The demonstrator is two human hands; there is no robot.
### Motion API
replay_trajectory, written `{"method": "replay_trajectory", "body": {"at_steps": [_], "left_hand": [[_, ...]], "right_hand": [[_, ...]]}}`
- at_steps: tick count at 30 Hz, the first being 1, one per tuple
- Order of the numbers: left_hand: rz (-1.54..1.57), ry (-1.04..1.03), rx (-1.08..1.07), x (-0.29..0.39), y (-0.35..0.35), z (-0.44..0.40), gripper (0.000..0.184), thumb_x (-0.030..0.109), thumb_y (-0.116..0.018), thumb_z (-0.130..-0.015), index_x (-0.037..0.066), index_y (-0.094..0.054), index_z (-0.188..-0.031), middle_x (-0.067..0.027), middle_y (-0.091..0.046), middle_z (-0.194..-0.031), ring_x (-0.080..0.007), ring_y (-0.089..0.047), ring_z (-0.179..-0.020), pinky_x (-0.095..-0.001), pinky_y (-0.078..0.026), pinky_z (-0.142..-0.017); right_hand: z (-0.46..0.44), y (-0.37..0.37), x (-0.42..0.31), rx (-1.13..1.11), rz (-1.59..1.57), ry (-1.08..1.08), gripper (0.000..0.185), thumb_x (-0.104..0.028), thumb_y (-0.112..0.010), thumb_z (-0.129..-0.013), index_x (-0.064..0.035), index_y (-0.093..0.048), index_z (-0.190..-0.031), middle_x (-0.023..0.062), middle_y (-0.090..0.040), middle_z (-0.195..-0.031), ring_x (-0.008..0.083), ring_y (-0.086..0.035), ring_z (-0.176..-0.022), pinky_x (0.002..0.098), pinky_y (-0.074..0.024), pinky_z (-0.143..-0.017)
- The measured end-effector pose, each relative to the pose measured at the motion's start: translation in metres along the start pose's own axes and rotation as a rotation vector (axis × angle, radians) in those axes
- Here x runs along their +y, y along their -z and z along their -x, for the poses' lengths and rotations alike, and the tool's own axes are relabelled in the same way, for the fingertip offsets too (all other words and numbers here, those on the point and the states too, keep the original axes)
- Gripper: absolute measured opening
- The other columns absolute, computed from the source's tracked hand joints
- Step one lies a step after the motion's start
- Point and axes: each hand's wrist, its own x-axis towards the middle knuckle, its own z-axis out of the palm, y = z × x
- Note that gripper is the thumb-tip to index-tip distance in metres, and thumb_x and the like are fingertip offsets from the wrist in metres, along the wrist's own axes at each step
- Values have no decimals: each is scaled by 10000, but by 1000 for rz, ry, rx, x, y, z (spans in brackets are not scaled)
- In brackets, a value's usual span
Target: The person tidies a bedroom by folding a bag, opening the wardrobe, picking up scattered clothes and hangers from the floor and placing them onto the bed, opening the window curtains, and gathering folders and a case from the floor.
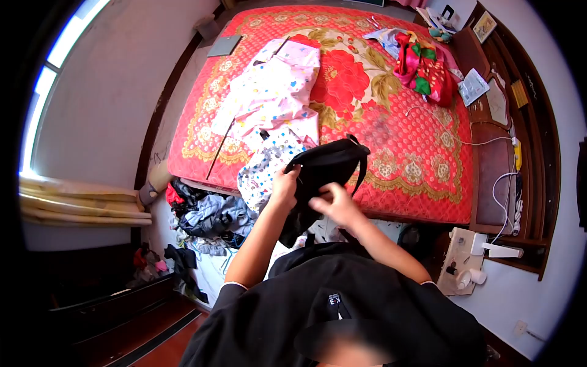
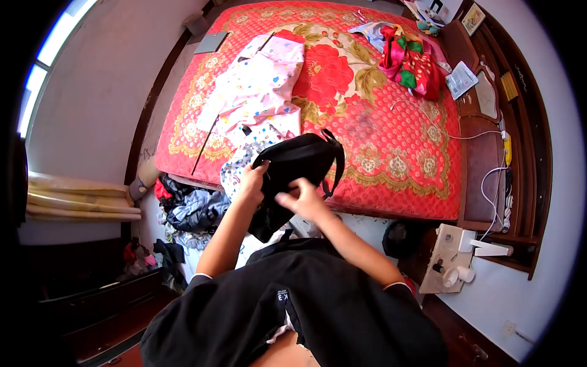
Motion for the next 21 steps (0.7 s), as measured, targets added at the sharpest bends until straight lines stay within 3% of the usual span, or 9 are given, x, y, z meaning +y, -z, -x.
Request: {"method": "replay_trajectory", "body": {"at_steps": [5,9,13,14,15,17,18,20,21], "left_hand": [[197,80,4,14,-36,14,113,105,-525,-875,18,-580,-921,-69,-616,-761,-184,-601,-645,-303,-490,-582],[197,-24,-230,33,-50,40,251,193,-564,-870,8,-531,-1036,-51,-584,-894,-164,-570,-752,-314,-479,-637],[-895,-687,-174,18,-21,48,609,361,-738,-706,-9,-463,-1104,-123,-544,-978,-192,-527,-870,-325,-438,-768],[-968,-569,-198,7,-16,49,680,379,-770,-658,-22,-447,-1104,-145,-538,-1006,-203,-524,-898,-336,-431,-780],[-713,-406,-299,1,-16,53,652,297,-779,-671,-4,-438,-1138,-37,-518,-901,-123,-491,-828,-293,-430,-716],[-581,-308,-461,-6,-4,50,736,404,-735,-695,-12,-409,-1208,-85,-525,-1002,-169,-506,-927,-302,-414,-810],[-578,-309,-460,-12,1,50,736,404,-735,-695,-12,-409,-1208,-85,-525,-1002,-169,-506,-927,-302,-414,-810],[51,11,-781,-24,12,52,700,441,-640,-776,19,-380,-1270,-34,-512,-1012,-146,-486,-957,-293,-384,-860],[-18,15,-723,-26,8,57,616,422,-521,-864,38,-346,-1313,-15,-501,-1092,-130,-457,-1039,-273,-335,-923]], "right_hand": [[-1,-9,-17,156,119,107,317,-172,-667,-716,47,-544,-910,241,-604,-820,391,-592,-821,394,-465,-673],[-1,19,-20,151,-109,69,186,-37,-597,-733,48,-573,-896,193,-622,-766,238,-632,-715,318,-463,-619],[2,31,-39,192,-398,137,179,6,-542,-747,61,-568,-915,131,-636,-793,170,-613,-784,280,-472,-712],[3,36,-43,204,-296,116,179,24,-507,-749,61,-575,-910,122,-639,-834,162,-608,-816,266,-472,-744],[2,38,-39,203,-294,116,179,24,-507,-749,61,-575,-910,122,-639,-834,162,-608,-816,266,-472,-744],[-1,38,-28,192,-176,78,202,24,-463,-757,56,-589,-912,99,-640,-850,145,-598,-802,273,-475,-744],[-1,34,-31,120,-579,11,182,-29,-467,-803,54,-599,-897,66,-634,-817,125,-579,-776,277,-464,-741],[9,18,-37,64,-641,18,180,-57,-470,-828,48,-599,-897,51,-626,-808,117,-567,-765,273,-455,-735],[11,10,-38,8,-704,23,184,-84,-473,-852,41,-600,-896,37,-617,-798,110,-556,-753,268,-446,-729]]}}
